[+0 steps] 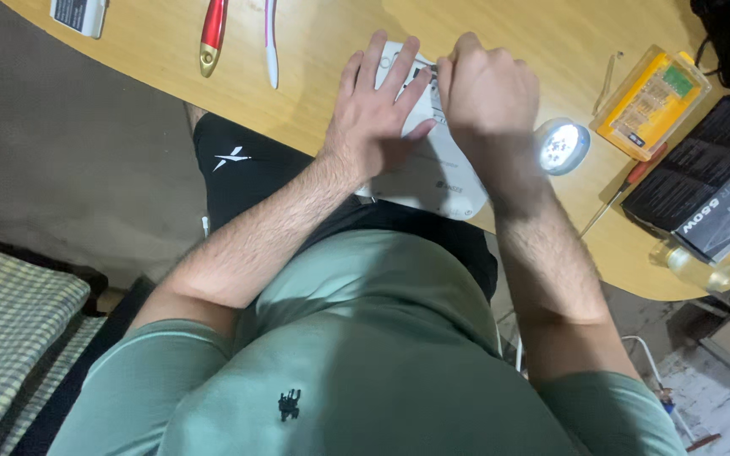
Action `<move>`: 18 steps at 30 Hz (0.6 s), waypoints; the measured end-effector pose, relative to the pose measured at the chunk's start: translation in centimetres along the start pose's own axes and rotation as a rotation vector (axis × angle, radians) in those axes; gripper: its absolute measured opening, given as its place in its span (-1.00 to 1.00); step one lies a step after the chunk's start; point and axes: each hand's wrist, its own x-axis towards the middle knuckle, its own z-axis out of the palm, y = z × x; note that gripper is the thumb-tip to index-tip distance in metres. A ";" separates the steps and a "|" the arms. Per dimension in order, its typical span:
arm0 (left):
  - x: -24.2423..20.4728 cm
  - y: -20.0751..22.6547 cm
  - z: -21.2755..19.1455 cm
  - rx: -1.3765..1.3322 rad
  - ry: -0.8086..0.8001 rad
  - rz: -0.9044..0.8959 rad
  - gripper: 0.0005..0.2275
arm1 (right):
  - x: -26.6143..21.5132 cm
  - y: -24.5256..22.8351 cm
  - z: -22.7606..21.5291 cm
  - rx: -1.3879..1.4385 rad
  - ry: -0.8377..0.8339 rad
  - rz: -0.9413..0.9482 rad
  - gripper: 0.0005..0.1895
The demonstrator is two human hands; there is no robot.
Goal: The person uses a screwdriver to tighten screws on the back of a white router. They repeatedly pick up screws from a small metal dish and insert them into the device, securing the casing.
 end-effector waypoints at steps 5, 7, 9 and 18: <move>0.9 0.4 -2.5 0.035 -0.255 -0.020 -0.29 | 0.8 -1.1 1.7 -0.072 0.025 0.100 -0.66; 0.5 0.4 -2.8 -0.009 -0.228 -0.003 -0.29 | 0.0 -1.2 2.0 -0.094 0.087 0.097 -0.72; 0.0 0.3 -2.9 -0.017 -0.057 0.019 -0.34 | -1.2 -1.1 1.7 0.104 0.047 0.106 -0.73; 1.2 1.3 -3.6 0.001 -0.249 -0.056 -0.26 | -16.3 1.8 6.1 0.916 0.541 0.030 -0.89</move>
